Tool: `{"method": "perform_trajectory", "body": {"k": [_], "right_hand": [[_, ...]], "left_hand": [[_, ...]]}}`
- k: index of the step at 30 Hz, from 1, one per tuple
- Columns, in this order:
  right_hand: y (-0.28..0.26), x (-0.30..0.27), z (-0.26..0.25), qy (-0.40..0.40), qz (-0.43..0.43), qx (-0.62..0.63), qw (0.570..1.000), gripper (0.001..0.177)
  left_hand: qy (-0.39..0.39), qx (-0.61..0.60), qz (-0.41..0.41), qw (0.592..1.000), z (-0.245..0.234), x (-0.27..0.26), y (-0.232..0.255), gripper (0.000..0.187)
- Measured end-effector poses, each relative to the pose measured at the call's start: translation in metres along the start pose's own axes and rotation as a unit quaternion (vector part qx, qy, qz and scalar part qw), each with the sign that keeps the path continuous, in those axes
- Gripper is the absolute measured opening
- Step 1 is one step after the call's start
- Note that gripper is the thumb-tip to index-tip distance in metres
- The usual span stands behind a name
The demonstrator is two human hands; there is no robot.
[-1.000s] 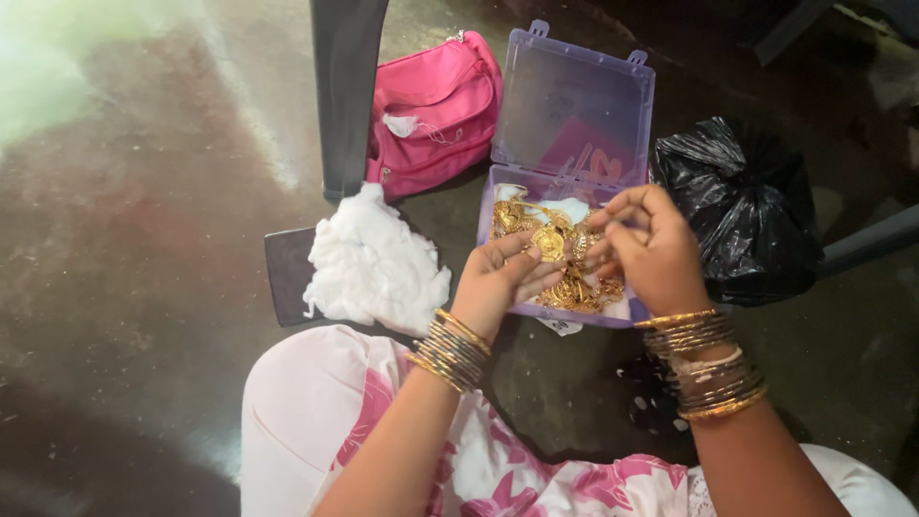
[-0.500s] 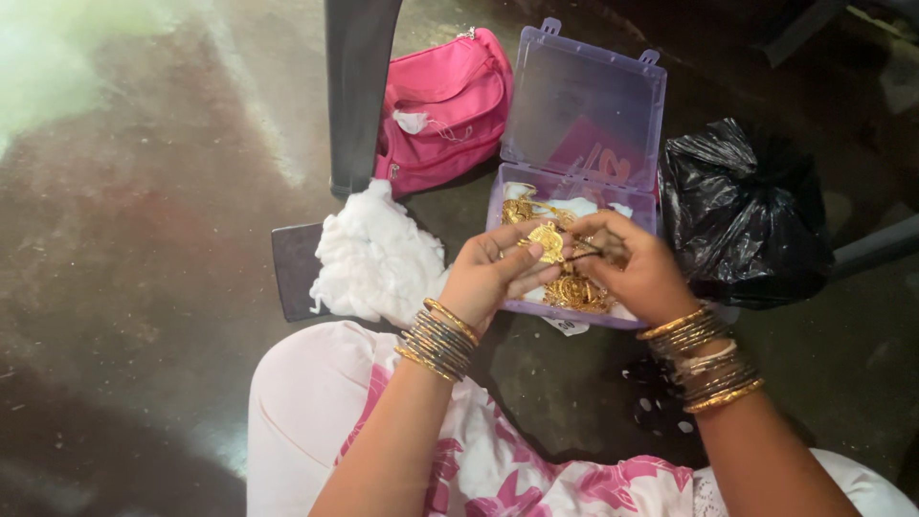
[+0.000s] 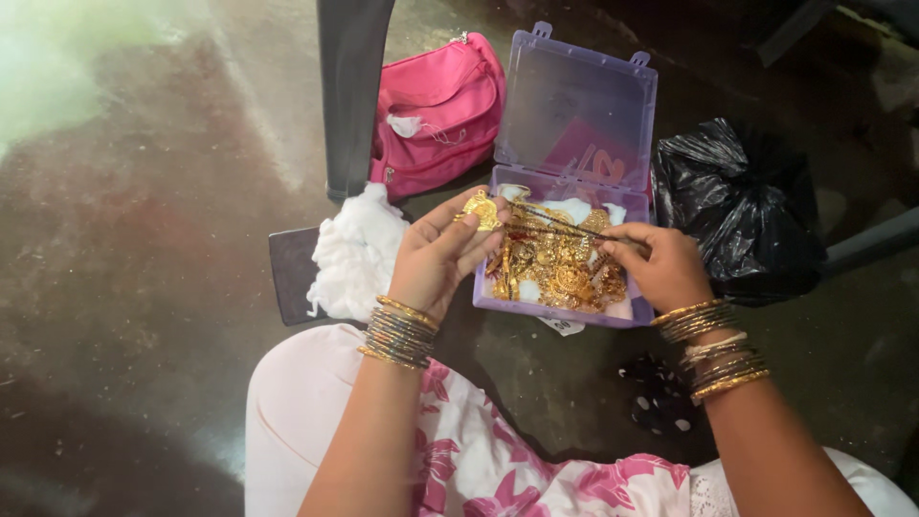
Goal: The person sits on the floor and organizes items from a pink bag and a purple plastic container. They wipe a black makeup palette with a polka-dotted cloth, open it to reveal eyeshadows, and then remove cotton padding from the container to sort through gold-colored jewelry pieces.
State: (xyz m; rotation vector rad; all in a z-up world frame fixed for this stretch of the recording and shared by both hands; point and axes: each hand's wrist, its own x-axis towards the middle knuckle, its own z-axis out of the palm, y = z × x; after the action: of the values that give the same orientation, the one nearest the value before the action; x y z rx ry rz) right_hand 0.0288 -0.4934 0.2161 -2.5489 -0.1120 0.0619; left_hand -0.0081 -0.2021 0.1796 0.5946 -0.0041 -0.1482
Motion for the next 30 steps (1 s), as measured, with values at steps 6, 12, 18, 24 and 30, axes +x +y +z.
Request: {"method": "perform_trajectory", "body": {"k": [6,12,18,24,30], "right_hand": [[0.019,0.003,0.012,-0.05,-0.025,0.04,0.998,0.026],[0.04,0.002,0.026,-0.085,0.018,0.08,0.993,0.023],[0.038,-0.001,0.028,-0.091,0.079,0.109,0.987,0.018],[0.043,0.001,0.027,-0.084,0.082,0.106,0.987,0.017],[0.055,0.01,0.029,-0.119,0.108,0.146,0.976,0.02]], "left_hand": [[-0.013,-0.052,0.031,0.998,0.003,-0.002,0.006,0.044],[-0.008,-0.078,0.059,0.995,0.002,-0.002,0.008,0.045],[-0.003,-0.077,0.064,0.995,0.001,-0.002,0.006,0.046],[-0.006,-0.078,0.06,0.995,0.001,-0.001,0.005,0.046],[-0.014,-0.053,0.053,0.997,0.004,-0.001,0.004,0.047]]}}
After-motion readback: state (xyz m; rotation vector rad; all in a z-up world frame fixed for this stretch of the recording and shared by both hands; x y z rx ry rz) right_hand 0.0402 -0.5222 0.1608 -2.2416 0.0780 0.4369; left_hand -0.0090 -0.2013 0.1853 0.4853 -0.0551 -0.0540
